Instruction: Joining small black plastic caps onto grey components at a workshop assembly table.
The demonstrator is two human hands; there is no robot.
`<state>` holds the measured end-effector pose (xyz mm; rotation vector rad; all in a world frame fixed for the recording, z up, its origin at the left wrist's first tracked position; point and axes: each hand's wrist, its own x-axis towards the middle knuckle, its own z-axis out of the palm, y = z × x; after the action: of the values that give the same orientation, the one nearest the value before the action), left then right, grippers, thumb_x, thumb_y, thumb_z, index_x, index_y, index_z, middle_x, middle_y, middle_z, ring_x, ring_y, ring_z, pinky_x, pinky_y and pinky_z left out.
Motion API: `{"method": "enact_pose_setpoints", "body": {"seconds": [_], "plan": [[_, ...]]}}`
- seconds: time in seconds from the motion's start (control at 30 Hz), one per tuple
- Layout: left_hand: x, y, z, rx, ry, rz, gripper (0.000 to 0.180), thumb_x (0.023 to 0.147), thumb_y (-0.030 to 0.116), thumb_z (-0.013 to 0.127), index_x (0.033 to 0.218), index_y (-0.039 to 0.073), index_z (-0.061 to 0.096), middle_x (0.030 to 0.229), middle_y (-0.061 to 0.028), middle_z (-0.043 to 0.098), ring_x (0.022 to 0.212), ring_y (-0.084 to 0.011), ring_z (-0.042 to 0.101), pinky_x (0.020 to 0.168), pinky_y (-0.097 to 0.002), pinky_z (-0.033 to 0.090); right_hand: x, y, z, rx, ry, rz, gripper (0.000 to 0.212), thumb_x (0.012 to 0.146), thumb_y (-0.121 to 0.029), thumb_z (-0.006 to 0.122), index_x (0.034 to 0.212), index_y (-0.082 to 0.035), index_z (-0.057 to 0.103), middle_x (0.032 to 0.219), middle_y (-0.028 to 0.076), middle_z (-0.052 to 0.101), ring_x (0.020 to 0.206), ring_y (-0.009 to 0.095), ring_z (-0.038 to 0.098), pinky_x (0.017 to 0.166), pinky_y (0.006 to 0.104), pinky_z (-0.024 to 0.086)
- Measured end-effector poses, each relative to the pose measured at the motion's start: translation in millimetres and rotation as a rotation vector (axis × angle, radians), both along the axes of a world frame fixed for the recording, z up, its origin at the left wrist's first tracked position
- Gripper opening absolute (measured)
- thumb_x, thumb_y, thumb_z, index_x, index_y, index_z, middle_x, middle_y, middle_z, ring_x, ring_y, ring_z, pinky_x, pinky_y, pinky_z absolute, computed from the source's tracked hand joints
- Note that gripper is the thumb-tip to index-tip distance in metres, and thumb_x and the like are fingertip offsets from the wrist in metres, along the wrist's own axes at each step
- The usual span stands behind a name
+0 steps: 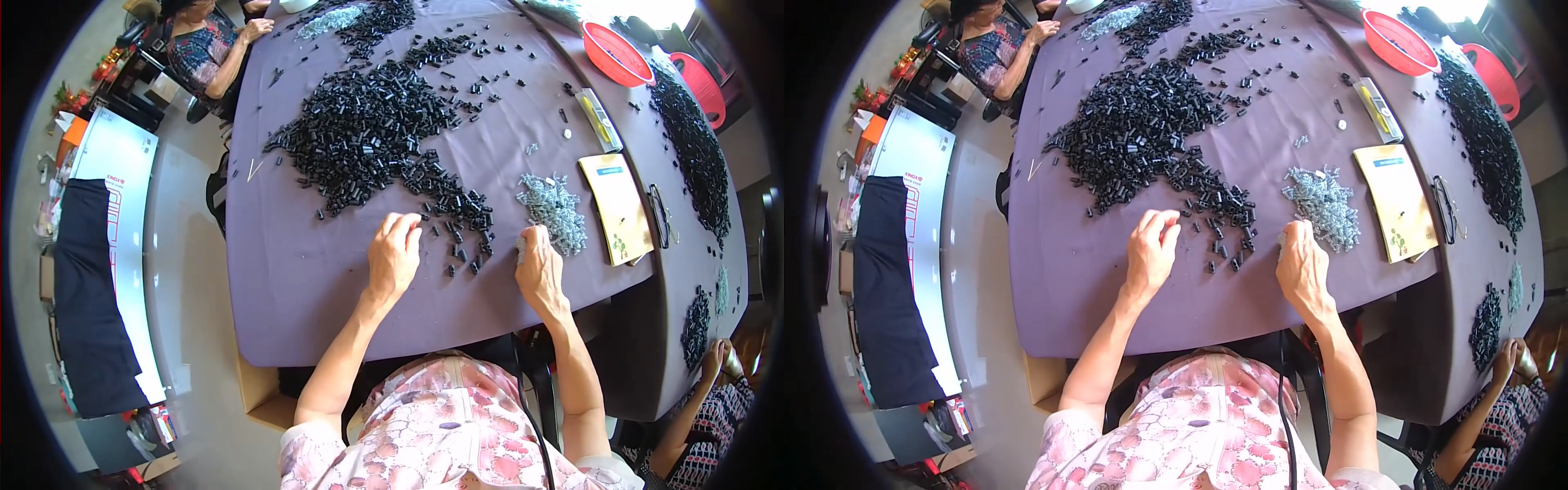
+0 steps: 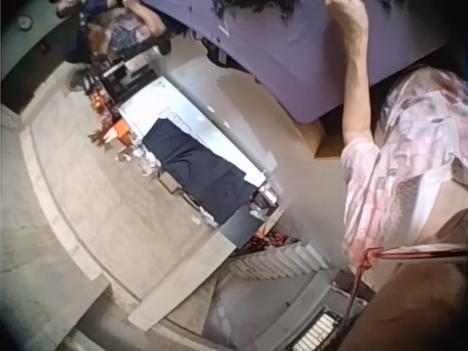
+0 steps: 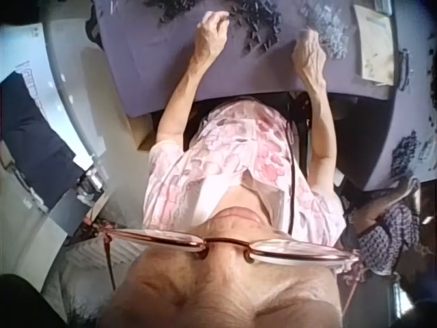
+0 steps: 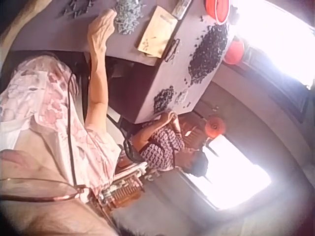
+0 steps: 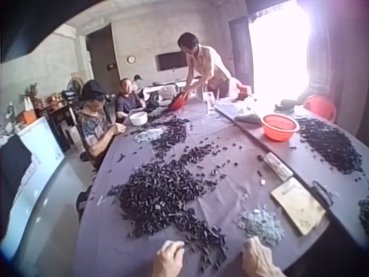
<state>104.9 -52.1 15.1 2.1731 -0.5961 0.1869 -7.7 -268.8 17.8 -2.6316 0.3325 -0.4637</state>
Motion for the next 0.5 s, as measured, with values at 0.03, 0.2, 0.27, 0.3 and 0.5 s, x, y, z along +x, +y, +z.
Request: {"method": "enact_pose_setpoints", "body": {"seconds": [0.03,0.2,0.27,0.3,0.5], "plan": [[7,-3,-4,-0.031,0.005,-0.023,0.015,0.08,0.004,0.063,0.094,0.006,0.06,0.09,-0.0089,0.058,0.082,-0.0279,0.059,0.07,-0.0385,0.049,-2,0,0,0.0,0.004,0.003,0.019,0.077,0.005,0.048,0.095,-0.001,0.047,0.09,0.019,0.051,0.078,0.04,0.056,0.066,0.0447,0.047],[25,-12,-8,0.141,-0.093,-0.069,0.017,0.077,0.005,0.066,0.092,0.006,0.061,0.094,-0.0084,0.054,0.088,-0.0267,0.057,0.074,-0.0376,0.049,-13,1,-1,0.203,-0.05,-0.015,0.034,0.069,0.015,0.045,0.099,-0.001,0.048,0.09,0.021,0.054,0.085,0.042,0.055,0.072,0.045,0.045],[26,-10,-10,0.141,-0.036,-0.081,0.014,0.076,0.004,0.066,0.089,0.005,0.062,0.091,-0.0097,0.056,0.082,-0.0286,0.059,0.073,-0.0381,0.049,-15,-1,-1,0.246,-0.107,0.016,0.037,0.067,0.016,0.045,0.1,-0.001,0.048,0.09,0.02,0.053,0.085,0.041,0.055,0.074,0.0434,0.046],[26,-10,-11,0.143,-0.035,-0.081,0.014,0.076,0.004,0.066,0.089,0.005,0.062,0.091,-0.0097,0.056,0.082,-0.0286,0.059,0.073,-0.0381,0.049,-16,-1,0,0.244,-0.128,0.042,0.038,0.066,0.017,0.045,0.1,0.0,0.048,0.09,0.02,0.054,0.085,0.041,0.055,0.075,0.0418,0.046],[18,-5,-3,0.139,0.021,-0.084,0.011,0.078,0.005,0.066,0.087,0.004,0.062,0.089,-0.0095,0.056,0.077,-0.0279,0.059,0.068,-0.0366,0.048,-20,4,-4,0.376,-0.183,0.048,0.038,0.067,0.017,0.047,0.101,0.0,0.051,0.089,0.018,0.054,0.082,0.036,0.057,0.074,0.0371,0.047]]}}
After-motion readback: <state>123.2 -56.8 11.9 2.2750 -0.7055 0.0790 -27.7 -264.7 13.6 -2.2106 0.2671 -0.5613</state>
